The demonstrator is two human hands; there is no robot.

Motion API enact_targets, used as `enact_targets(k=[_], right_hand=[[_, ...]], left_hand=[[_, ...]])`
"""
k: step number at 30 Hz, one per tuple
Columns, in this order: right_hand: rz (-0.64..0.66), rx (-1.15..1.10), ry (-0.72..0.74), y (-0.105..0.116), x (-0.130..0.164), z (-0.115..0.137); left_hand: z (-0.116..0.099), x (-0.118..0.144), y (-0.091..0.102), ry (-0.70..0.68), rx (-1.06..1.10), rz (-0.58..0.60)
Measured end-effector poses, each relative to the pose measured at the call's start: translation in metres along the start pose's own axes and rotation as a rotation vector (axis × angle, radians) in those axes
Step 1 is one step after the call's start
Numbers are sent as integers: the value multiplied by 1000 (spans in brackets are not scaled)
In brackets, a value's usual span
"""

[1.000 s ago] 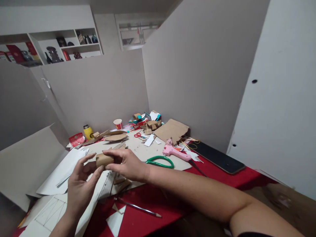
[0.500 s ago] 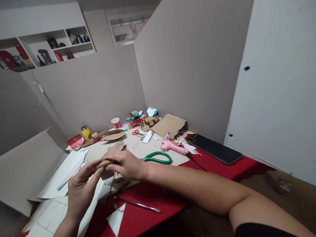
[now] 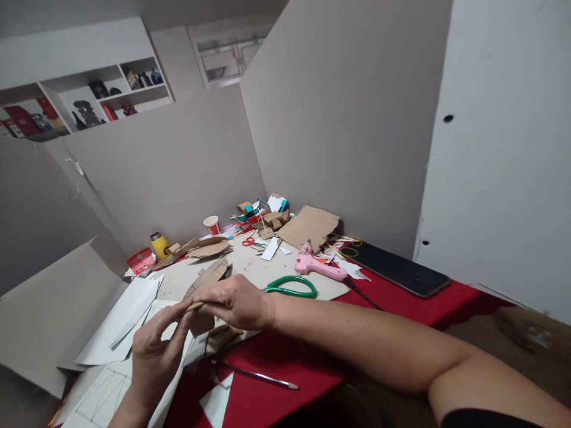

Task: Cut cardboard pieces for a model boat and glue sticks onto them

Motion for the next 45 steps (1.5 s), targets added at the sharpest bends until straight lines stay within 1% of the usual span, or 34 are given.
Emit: enact_targets(k=[3,5,9,13,15,17,20,23,26,30,32,34,37,39,42,45], right_hand=[[19,47,15,2,1,0],[39,78,10,5,0,1],[82,48,-24,9,-2,4],[96,-39,-63,9,-4,6],[90,-84,-68,9,-5,7],[98,-119,-84,10,-7,8],[141,-111,-119,13,-9,8],[178,-43,-83,18,-10,10],[149,36,-15,22,-9,13],[85,98,18,23,-6,12],[57,77,11,21,-5,9],[36,2,-2,20,-4,6],[29,-116,-22,20,-4,4],[40,-130,-12,21,-5,5],[45,-38,34,21,-4,7],[-31,123,72,21,-2,3]], left_hand=[[1,1,-2,-49,-2,-27],[3,2,-4,-14,19,-37],[6,2,-5,91,97,21],[1,0,-3,144,153,53],[-3,-1,-2,149,159,69],[-7,0,-3,149,163,42],[-9,4,-6,149,173,-34],[-9,6,-11,131,180,-75],[-8,4,-11,156,226,-60],[-4,0,-8,247,300,38],[-2,0,-5,271,326,69],[-2,0,-3,277,334,82],[-5,1,-3,294,330,69],[-8,1,-3,303,332,62],[-11,-2,-6,329,375,33],[-11,-5,-7,412,512,-27]])
Point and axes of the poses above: each hand's wrist, its own x-axis away from the middle knuckle, its own y-axis out of the back of the hand, z = x × y, the point moved 1 cm from there along -x, towards the middle knuckle, and after that the axes turned 11 degrees about z, right-handed, at the moved point
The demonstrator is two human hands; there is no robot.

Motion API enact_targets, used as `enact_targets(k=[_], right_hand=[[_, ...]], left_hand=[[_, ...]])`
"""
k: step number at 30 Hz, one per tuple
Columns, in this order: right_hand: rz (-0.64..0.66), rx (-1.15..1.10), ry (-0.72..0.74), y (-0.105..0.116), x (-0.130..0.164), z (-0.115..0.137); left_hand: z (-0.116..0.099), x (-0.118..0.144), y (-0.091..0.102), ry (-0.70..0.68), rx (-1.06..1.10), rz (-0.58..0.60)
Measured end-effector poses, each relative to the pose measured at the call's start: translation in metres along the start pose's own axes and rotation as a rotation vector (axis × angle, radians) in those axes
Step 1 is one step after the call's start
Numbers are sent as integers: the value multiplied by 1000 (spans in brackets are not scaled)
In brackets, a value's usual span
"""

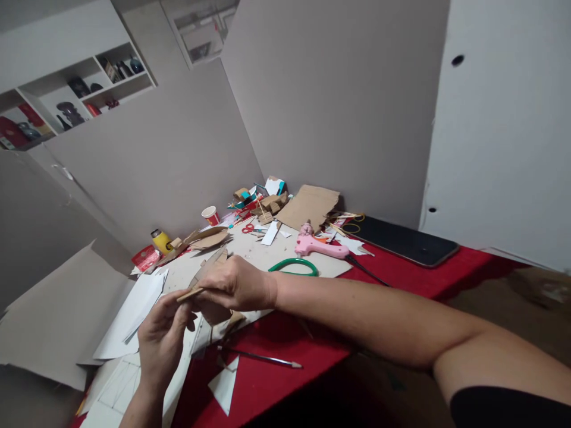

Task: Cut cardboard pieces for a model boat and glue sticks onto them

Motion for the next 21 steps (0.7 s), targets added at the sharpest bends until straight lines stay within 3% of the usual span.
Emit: enact_targets(k=[5,10,17,21], right_hand=[[-137,250,65,-4,7,-13],[-99,438,52,-9,10,-16],[-132,426,54,-12,11,-13],[-116,372,37,-14,9,-13]], left_hand=[[3,-6,4,175,320,-23],[4,-10,5,339,511,71],[8,-14,4,398,647,68],[13,-12,3,362,629,80]])
Point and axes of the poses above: each hand's wrist, its own x-axis away from the middle knuckle, its own y-axis out of the back of the hand, z = x × y, the point moved 1 cm from there along -x, towards the middle knuckle, and after that the axes turned 11 degrees about z, right-handed, at the moved point
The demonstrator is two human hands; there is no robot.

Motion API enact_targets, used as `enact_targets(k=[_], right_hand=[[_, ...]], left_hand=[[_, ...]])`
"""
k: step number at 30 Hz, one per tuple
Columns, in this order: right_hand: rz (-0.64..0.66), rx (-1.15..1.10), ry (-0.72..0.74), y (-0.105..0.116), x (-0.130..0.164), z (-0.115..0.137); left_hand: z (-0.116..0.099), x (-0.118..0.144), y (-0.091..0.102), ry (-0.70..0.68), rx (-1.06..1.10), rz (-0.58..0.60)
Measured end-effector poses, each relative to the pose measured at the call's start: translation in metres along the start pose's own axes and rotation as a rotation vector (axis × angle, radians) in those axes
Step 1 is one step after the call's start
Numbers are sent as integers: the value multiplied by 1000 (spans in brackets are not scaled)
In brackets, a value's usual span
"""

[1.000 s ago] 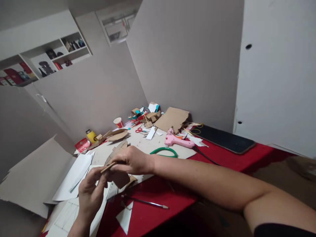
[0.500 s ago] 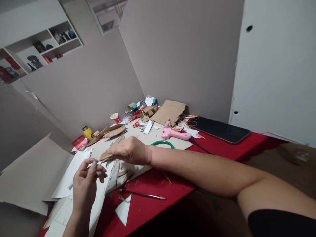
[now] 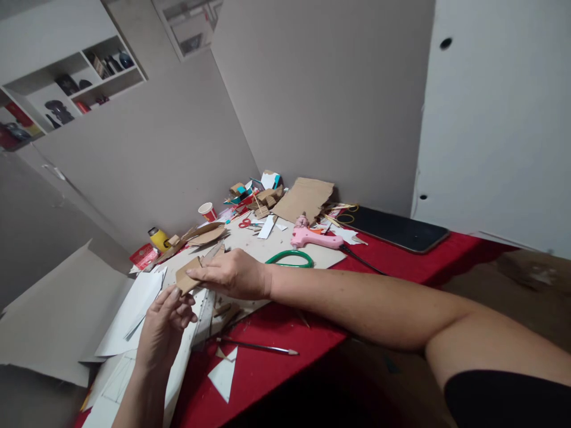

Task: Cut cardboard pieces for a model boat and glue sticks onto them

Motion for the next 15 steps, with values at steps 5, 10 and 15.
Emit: enact_targets(k=[5,10,15], right_hand=[[25,-173,-60,1,-2,3],[70,-371,-114,5,-4,7],[184,-432,-130,6,-5,10]], left_hand=[[5,1,3,-15,-132,11],[5,-1,7,-47,-191,-32],[3,-3,3,45,106,-9]])
Point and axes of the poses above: each hand's wrist, its own x-axis away from the middle knuckle, its own y-axis out of the back of the hand, z = x × y, the point moved 1 cm from there along -x, towards the middle knuckle, and after that the axes turned 11 degrees about z, right-handed, at the moved point
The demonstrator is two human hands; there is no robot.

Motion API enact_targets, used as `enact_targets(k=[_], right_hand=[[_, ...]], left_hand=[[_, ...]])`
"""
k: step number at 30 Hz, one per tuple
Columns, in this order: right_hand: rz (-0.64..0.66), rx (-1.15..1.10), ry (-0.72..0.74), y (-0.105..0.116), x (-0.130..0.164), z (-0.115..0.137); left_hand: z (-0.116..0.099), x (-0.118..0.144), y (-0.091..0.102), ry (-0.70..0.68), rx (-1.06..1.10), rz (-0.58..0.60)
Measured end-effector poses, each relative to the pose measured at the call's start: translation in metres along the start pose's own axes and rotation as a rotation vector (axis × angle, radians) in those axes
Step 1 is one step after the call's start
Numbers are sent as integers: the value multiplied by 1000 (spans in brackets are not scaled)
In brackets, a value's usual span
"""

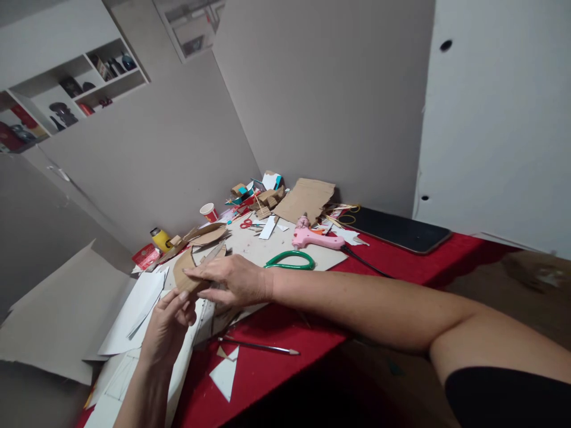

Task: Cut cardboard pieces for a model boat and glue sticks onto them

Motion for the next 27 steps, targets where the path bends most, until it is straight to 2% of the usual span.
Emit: enact_targets(k=[3,5,8,10,11,13,16,19,23,27], right_hand=[[90,-3,-80,11,1,1],[141,40,-206,24,7,2],[323,210,-519,45,26,2],[542,324,-755,53,46,0],[586,347,-796,55,56,0],[645,373,-829,55,74,-1],[651,397,-814,51,89,-3],[689,365,-834,50,88,-6],[801,228,-935,54,78,-11],[801,229,-970,54,77,-10]], left_hand=[[-2,-1,1,33,98,-4],[-3,-2,3,16,124,-29],[-5,-3,8,-5,180,-72],[-5,-2,9,-8,220,-101],[-5,-2,10,-5,238,-113],[-5,-1,9,4,267,-135],[-4,-1,6,14,297,-162],[-4,-1,4,4,309,-189],[-4,-3,9,-43,300,-229],[-6,-4,17,-93,294,-267]])
Point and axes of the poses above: each hand's wrist, its own x-axis away from the middle knuckle, its own y-axis out of the back of the hand, z = x × y, the point moved 1 cm from there along -x, towards the middle knuckle, and after that the axes turned 11 degrees about z, right-handed, at the moved point
